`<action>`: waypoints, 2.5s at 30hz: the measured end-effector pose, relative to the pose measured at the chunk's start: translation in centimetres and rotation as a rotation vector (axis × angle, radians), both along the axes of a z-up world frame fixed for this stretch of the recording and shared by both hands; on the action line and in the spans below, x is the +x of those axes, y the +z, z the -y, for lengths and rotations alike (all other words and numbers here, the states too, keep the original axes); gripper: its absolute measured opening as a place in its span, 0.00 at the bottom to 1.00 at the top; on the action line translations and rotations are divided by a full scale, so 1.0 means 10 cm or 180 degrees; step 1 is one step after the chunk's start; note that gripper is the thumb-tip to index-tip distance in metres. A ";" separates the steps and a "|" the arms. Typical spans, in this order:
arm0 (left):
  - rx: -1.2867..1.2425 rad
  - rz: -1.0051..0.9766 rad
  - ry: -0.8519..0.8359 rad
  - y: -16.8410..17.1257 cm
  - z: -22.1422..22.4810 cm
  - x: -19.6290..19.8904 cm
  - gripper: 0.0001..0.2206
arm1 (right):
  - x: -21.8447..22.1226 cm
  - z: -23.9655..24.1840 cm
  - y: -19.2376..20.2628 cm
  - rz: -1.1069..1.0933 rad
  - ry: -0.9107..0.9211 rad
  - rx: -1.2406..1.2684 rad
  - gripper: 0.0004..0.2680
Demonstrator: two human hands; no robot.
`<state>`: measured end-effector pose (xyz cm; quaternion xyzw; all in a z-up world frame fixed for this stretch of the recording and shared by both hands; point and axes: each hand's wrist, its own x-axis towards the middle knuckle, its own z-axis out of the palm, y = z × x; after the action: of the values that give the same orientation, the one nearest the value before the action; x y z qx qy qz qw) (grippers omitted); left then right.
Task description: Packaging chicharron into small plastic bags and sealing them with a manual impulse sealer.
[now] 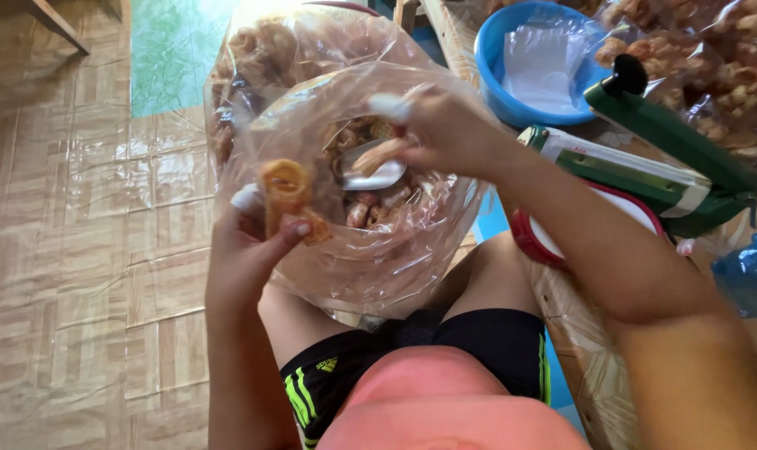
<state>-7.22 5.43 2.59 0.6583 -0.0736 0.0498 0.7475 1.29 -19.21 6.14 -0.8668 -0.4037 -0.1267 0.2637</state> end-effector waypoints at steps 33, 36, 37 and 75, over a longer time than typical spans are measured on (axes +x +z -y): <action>0.0182 -0.0495 -0.2903 -0.31 2.25 0.18 0.30 | -1.50 1.75 0.59 -0.1032 -0.1579 0.1001 0.24; 0.0037 -0.0192 -0.3095 -0.07 2.30 0.11 0.25 | -1.44 1.64 0.39 -0.1167 -0.1967 0.0904 0.29; 0.0029 -0.0192 -0.3098 -0.09 2.31 0.11 0.25 | -1.46 1.61 0.38 -0.1168 -0.1971 0.0896 0.29; -0.0288 0.2383 -0.1087 -0.37 2.95 -0.06 0.29 | -1.58 0.95 -0.29 0.1350 -0.2388 0.3132 0.21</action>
<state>-7.82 -24.08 -1.14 0.5396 -0.4462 0.1643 0.6948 -14.47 -28.76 3.20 -0.6831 -0.0120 -0.5484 0.4821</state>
